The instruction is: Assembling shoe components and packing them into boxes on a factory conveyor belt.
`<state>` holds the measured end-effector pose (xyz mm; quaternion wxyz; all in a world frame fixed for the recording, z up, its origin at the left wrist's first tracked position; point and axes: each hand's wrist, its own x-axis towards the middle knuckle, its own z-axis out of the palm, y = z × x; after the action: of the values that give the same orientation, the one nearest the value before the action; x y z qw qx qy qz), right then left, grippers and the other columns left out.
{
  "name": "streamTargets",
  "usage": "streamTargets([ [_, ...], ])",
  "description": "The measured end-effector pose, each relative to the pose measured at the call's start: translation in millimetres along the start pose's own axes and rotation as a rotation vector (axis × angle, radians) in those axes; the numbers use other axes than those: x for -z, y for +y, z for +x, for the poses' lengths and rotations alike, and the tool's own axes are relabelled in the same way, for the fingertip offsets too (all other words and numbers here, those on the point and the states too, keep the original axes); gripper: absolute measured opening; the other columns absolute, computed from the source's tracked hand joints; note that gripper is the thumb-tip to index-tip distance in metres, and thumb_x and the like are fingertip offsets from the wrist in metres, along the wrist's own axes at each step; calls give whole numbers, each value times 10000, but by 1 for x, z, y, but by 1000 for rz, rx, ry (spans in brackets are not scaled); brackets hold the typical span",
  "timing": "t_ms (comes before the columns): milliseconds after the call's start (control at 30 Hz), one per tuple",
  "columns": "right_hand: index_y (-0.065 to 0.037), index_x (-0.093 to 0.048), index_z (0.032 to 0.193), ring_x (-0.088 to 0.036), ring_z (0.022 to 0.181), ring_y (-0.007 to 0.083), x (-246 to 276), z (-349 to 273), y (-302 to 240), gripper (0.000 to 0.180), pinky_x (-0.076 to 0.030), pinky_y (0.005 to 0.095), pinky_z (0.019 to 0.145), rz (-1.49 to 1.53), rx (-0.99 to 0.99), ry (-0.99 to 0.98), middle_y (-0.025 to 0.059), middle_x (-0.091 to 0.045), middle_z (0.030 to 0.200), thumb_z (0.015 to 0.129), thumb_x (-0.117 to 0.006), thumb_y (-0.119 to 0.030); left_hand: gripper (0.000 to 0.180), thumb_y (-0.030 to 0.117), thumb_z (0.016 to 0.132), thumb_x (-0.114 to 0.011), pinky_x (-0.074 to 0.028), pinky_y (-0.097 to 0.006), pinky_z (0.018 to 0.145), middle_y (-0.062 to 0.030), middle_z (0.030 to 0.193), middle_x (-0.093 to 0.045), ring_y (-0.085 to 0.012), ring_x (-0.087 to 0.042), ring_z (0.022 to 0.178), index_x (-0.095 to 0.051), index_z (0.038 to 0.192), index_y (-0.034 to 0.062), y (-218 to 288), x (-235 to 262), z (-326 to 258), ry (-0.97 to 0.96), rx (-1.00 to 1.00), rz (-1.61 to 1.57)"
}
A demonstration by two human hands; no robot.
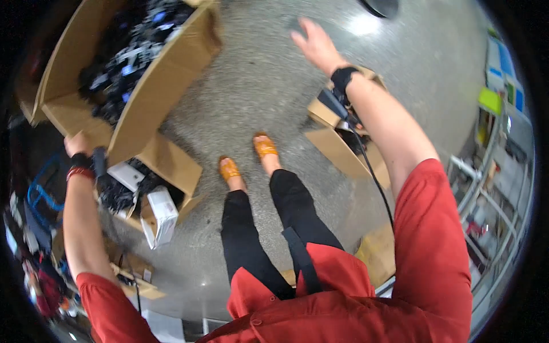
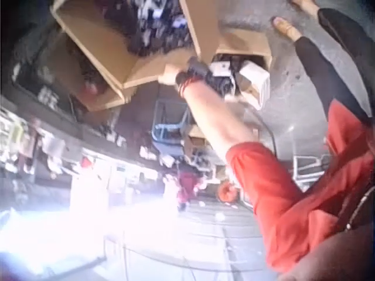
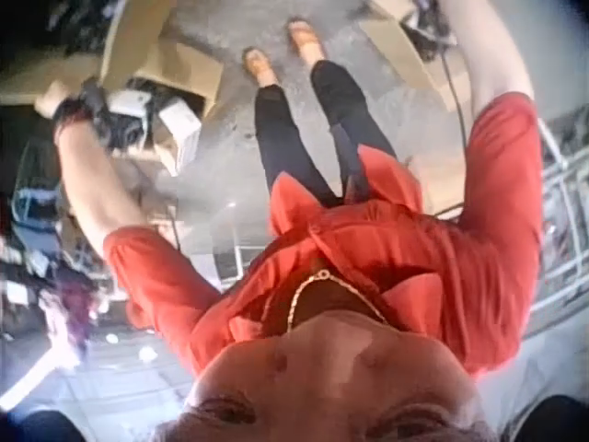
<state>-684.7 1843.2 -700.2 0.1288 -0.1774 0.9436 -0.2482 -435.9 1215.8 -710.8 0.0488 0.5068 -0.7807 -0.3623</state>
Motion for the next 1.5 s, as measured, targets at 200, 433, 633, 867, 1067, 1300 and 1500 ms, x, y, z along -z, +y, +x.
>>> streamTargets([
  [200, 56, -621, 1024, -624, 932, 355, 38, -282, 207, 444, -472, 396, 839, -117, -835, -495, 259, -637, 972, 787, -575, -317, 695, 559, 886, -470, -392, -394, 964, -147, 1360, -417, -289, -457, 1209, -239, 1409, 165, 24, -6, -105, -80, 154, -395],
  [433, 42, -580, 1138, -600, 1014, 266, -98, -309, 222, 690, -460, 346, 848, 483, -899, -251, 228, -621, 1071, 777, -608, -546, 533, 353, 928, -480, -439, -300, 757, -58, 1103, -509, -154, -498, 925, -361, 1368, 77, -115, 16, -342, -144, -63, 181],
  [633, -34, -643, 1001, -613, 730, 238, -148, -253, 214, 417, -464, 352, 646, 677, -902, -16, 101, -662, 824, 782, -641, -389, 389, 124, 925, -488, -508, -274, 653, -75, 1091, -534, -152, -556, 913, -411, 1302, 70, -121, 33, -557, -378, 599, 62],
  [867, 10, -514, 1168, -598, 1003, 239, -173, -295, 216, 353, -455, 349, 852, 729, -798, 98, 152, -637, 1050, 824, -546, -65, 341, 78, 902, -509, -513, -278, 688, -75, 1084, -560, -158, -573, 931, -458, 1238, 55, -150, 3, -577, -390, 619, -45],
  [1067, -29, -462, 1203, -571, 1001, 383, -230, -320, 70, 456, -464, 403, 872, 396, -416, -166, 221, -604, 1049, 765, -589, -36, 275, 61, 892, -535, -497, -311, 806, -80, 1073, -581, -167, -570, 982, -526, 1164, 29, -145, 13, -600, -493, 391, -79],
  [1300, -29, -392, 1249, -584, 897, 434, -285, -327, -79, 476, -470, 499, 793, 336, -241, -420, 280, -606, 886, 796, -535, -63, 330, 43, 813, -579, -427, -402, 895, -181, 1078, -556, -348, -526, 1026, -541, 1140, 28, -150, 31, -632, -730, -37, 267],
  [1500, 13, -361, 1281, -584, 915, 429, -322, -336, -139, 480, -469, 481, 799, 200, -125, -601, 283, -603, 924, 825, -490, -62, 294, 41, 816, -562, -433, -410, 867, -163, 1035, -579, -344, -542, 984, -562, 1110, 43, -196, 36, -639, -653, 37, 195],
])
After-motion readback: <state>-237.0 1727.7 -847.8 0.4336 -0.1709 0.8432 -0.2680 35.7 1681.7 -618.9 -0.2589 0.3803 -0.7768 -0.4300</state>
